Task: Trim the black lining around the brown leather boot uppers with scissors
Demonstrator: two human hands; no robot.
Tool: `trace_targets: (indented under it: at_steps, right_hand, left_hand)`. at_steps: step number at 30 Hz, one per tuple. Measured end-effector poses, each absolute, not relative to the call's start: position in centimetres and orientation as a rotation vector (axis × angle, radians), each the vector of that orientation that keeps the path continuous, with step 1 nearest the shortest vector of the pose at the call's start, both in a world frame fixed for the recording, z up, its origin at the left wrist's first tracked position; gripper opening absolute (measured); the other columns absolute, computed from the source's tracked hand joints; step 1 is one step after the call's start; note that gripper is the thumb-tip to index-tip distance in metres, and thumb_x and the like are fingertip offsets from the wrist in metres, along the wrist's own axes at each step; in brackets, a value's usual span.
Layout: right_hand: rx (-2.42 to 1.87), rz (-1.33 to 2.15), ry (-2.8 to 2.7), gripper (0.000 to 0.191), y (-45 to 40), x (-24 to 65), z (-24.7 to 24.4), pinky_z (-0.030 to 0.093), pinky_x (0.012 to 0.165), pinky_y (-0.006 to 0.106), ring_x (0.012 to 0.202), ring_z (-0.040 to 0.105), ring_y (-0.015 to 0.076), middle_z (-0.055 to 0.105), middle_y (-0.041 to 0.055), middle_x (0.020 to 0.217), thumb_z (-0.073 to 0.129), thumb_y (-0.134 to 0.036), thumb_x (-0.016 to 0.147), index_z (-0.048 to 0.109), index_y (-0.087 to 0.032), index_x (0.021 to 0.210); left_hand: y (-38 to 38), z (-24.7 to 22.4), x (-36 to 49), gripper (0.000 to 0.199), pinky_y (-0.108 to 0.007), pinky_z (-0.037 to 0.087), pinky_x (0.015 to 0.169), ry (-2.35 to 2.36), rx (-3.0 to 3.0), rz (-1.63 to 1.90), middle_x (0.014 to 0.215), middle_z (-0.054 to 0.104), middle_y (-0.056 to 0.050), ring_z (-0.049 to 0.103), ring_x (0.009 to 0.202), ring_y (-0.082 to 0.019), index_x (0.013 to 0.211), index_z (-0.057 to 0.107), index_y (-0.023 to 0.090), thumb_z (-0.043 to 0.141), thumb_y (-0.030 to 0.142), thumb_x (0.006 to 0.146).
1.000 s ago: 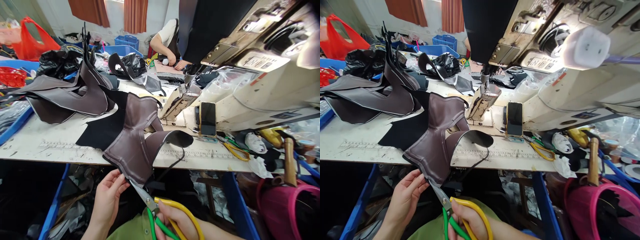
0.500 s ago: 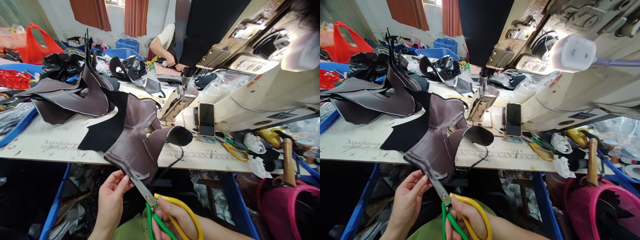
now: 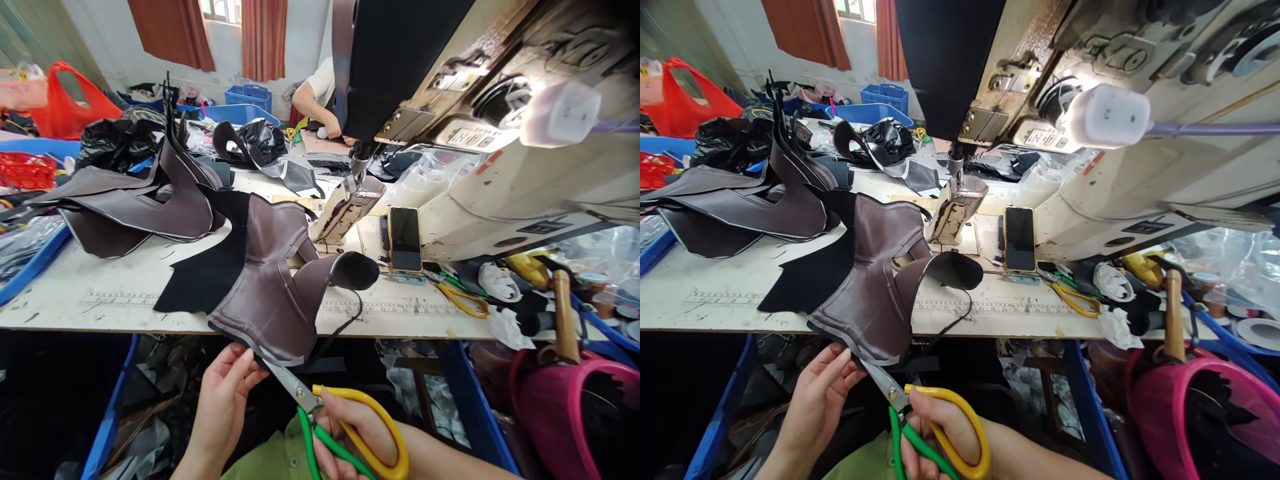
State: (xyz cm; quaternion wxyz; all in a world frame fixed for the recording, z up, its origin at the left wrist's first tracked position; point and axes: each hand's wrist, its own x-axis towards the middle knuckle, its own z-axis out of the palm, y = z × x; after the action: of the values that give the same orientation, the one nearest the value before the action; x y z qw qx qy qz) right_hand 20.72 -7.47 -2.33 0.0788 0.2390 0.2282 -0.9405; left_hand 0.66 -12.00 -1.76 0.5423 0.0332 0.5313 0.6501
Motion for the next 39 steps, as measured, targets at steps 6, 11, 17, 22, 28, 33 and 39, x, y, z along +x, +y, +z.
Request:
trace_targets:
  at_steps: [6,11,17,22,28,33,39]
  right_hand:
    - [0.675,-2.847,0.686,0.077,-7.3,21.1,-2.9,0.02,0.024,0.019,0.026,0.036,0.009,0.04,-0.0014,0.037,0.038,-0.081,0.079,0.059,-0.01,0.06]
    - [0.72,-2.825,0.733,0.079,-7.5,21.3,-2.3,0.02,0.024,0.019,0.025,0.036,0.0088,0.039,-0.0022,0.036,0.037,-0.083,0.077,0.059,-0.01,0.06]
    - [0.779,-2.814,0.818,0.085,-7.7,22.0,-2.6,0.019,0.023,0.02,0.024,0.035,0.0087,0.039,-0.0016,0.036,0.024,-0.083,0.082,0.06,-0.009,0.06]
    - [0.737,-2.771,0.812,0.081,-7.1,22.1,-1.9,0.019,0.026,0.019,0.027,0.037,0.0085,0.039,-0.0021,0.038,0.029,-0.082,0.082,0.059,-0.01,0.061]
    - [0.782,-2.736,0.829,0.078,-6.3,22.6,-1.6,0.022,0.027,0.018,0.029,0.035,0.007,0.041,-0.0011,0.04,0.033,-0.079,0.082,0.06,-0.009,0.061]
    - [0.658,-2.75,0.803,0.078,-6.0,22.8,-2.2,0.022,0.025,0.02,0.027,0.034,0.0084,0.04,-0.0017,0.039,0.033,-0.08,0.08,0.06,-0.009,0.061]
    - [0.68,-2.77,0.777,0.08,-5.8,22.9,-1.7,0.021,0.025,0.02,0.027,0.034,0.0082,0.041,-0.0006,0.039,0.027,-0.077,0.085,0.061,-0.008,0.062]
  left_hand:
    - [-11.1,-1.4,0.1,0.032,-0.02,0.056,0.06,1.28,0.056,1.561,0.074,0.067,0.001,0.061,0.067,-0.01,0.079,0.067,0.014,0.087,0.03,0.06]
    - [-11.3,-1.6,0.3,0.036,-0.02,0.057,0.06,1.282,0.062,1.603,0.073,0.068,0.0,0.062,0.066,-0.01,0.078,0.068,0.013,0.089,0.033,0.057]
    - [-11.4,-1.8,1.0,0.036,-0.02,0.056,0.058,1.273,0.068,1.634,0.071,0.068,0.0,0.062,0.063,-0.01,0.076,0.069,0.013,0.089,0.035,0.056]
    - [-11.4,-1.7,1.2,0.035,-0.019,0.056,0.059,1.282,0.085,1.663,0.07,0.067,0.0,0.061,0.064,-0.01,0.075,0.069,0.014,0.089,0.035,0.057]
    - [-11.2,-1.4,1.4,0.034,-0.019,0.056,0.058,1.266,0.086,1.666,0.07,0.066,0.001,0.06,0.062,-0.009,0.075,0.068,0.014,0.088,0.035,0.058]
    - [-11.5,-1.3,1.6,0.035,-0.019,0.056,0.059,1.248,0.069,1.663,0.072,0.067,0.001,0.061,0.064,-0.009,0.076,0.068,0.014,0.088,0.036,0.059]
    - [-11.4,-1.1,2.1,0.035,-0.021,0.057,0.059,1.253,0.082,1.663,0.072,0.067,0.0,0.062,0.065,-0.011,0.077,0.067,0.014,0.088,0.036,0.059]
